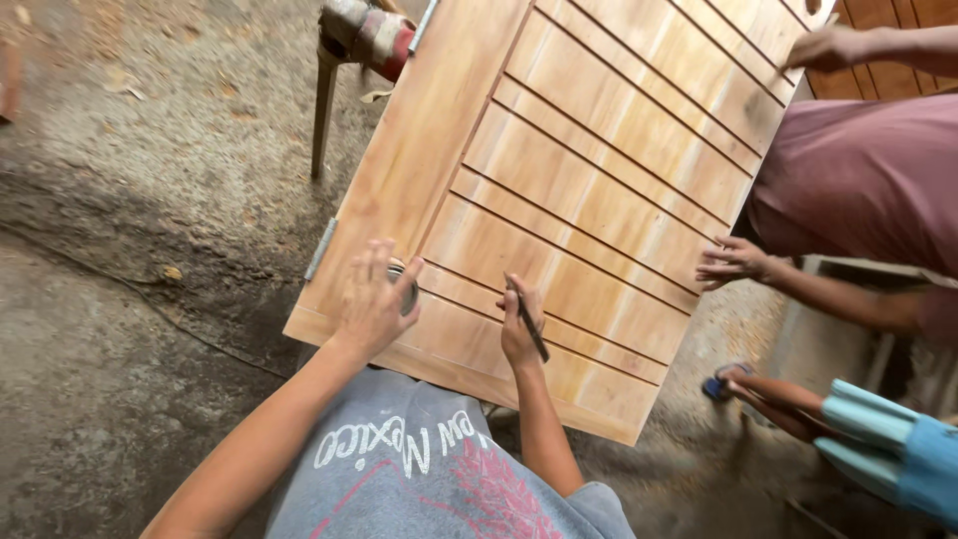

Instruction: The person applies wood stain to a large wooden door using a small brush. They dip the brush into a can and carefully paint the grooves and slats of the door, working methodically across the surface.

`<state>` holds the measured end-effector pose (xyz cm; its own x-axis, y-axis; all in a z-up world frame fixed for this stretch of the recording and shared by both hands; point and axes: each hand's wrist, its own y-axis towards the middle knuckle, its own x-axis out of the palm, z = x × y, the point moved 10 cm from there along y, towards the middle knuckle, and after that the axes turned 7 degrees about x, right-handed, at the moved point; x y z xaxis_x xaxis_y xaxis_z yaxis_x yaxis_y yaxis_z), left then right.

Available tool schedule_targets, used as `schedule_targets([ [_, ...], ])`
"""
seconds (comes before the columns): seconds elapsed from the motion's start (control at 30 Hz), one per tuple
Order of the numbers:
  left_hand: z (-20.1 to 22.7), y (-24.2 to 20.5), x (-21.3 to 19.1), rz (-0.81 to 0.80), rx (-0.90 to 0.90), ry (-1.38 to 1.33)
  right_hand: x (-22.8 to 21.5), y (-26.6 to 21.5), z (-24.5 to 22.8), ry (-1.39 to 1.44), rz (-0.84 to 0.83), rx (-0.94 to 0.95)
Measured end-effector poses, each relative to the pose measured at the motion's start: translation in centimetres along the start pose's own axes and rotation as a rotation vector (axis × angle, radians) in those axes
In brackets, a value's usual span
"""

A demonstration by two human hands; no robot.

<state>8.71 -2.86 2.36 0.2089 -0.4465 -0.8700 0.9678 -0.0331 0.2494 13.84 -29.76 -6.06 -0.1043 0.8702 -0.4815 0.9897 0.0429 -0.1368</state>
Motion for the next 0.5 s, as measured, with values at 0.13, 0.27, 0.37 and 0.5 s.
schedule_targets([
  [0.13,0.0,-1.4,1.5,-0.155,-0.301,0.014,-2.1,-2.3,-0.3,0.009,-0.056,-0.157],
  [0.27,2.3,-4.3,0.9,-0.094,-0.403,-0.009,-4.5,-4.9,-1.5,-0.061,-0.040,-0.416],
  [0.37,4.9,-7.4,1.5,-0.127,-0.488,-0.087,-4.7,-5.7,0.1,-0.045,-0.133,-0.311],
  [0.5,8.4,-9.4,2.3,-0.117,-0.469,-0.117,-4.8,-6.8,1.4,-0.087,-0.182,-0.354],
])
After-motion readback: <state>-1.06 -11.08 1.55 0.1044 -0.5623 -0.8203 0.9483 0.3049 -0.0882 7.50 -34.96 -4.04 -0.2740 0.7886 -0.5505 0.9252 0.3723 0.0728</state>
